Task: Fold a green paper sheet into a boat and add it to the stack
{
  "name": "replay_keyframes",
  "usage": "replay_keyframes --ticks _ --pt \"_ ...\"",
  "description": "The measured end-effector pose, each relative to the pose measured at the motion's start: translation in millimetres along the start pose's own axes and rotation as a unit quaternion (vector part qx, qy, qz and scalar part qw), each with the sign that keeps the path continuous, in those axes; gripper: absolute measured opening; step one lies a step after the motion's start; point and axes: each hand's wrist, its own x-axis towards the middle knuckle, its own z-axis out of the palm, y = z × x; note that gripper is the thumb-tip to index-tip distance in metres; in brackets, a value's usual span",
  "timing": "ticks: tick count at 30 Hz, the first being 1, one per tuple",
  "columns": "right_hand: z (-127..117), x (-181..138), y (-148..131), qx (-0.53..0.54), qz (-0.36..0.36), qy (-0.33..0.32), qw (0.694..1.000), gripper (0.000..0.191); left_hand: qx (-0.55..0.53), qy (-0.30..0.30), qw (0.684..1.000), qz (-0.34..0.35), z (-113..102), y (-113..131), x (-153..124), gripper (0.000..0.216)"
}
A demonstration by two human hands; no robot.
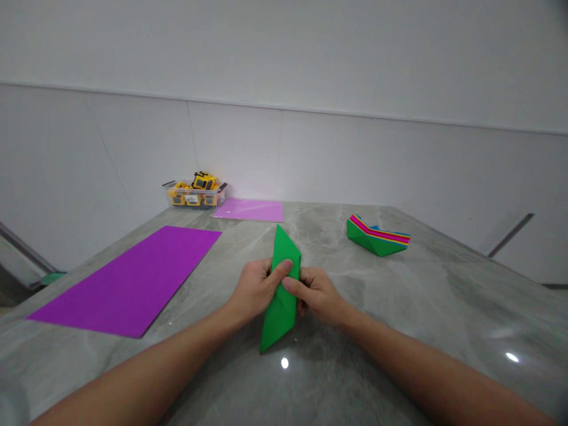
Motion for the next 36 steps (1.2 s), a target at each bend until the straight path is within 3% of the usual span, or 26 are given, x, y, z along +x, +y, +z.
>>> replay_keyframes --ticks 6,12,16,24,31,36 --pt "-2.2 0.4 5.0 0.023 0.018 -0.02 0.999 0.061 -0.038 -0.06 0.998 -0.001 0.5 -1.8 -0.5 0.05" --pt "-5.7 1.5 1.9 0.027 -0.043 0.064 0.997 0.055 -0.026 -0.107 0.994 0.007 -1.0 -2.9 0.9 0.055" --pt "-9.9 4.0 3.0 0.052 -0.031 0.059 0.996 0.058 -0.099 -0.167 0.981 0.0 0.3 0.5 -0.6 0.054" --pt "-14.9 2.5 2.8 0.009 0.022 0.031 0.999 0.06 -0.228 -0.261 0.927 -0.143 -2.4 -1.9 -3.4 0.049" --pt "-9.9 -0.2 4.4 0.06 -0.006 0.0 0.998 0.068 -0.243 -0.279 0.92 -0.131 -7.2 -0.7 -3.7 0.043" --pt "-12.0 1.5 4.7 0.016 -0.047 0.041 0.998 0.063 -0.187 -0.268 0.94 -0.095 -9.1 6.6 -2.8 0.04"
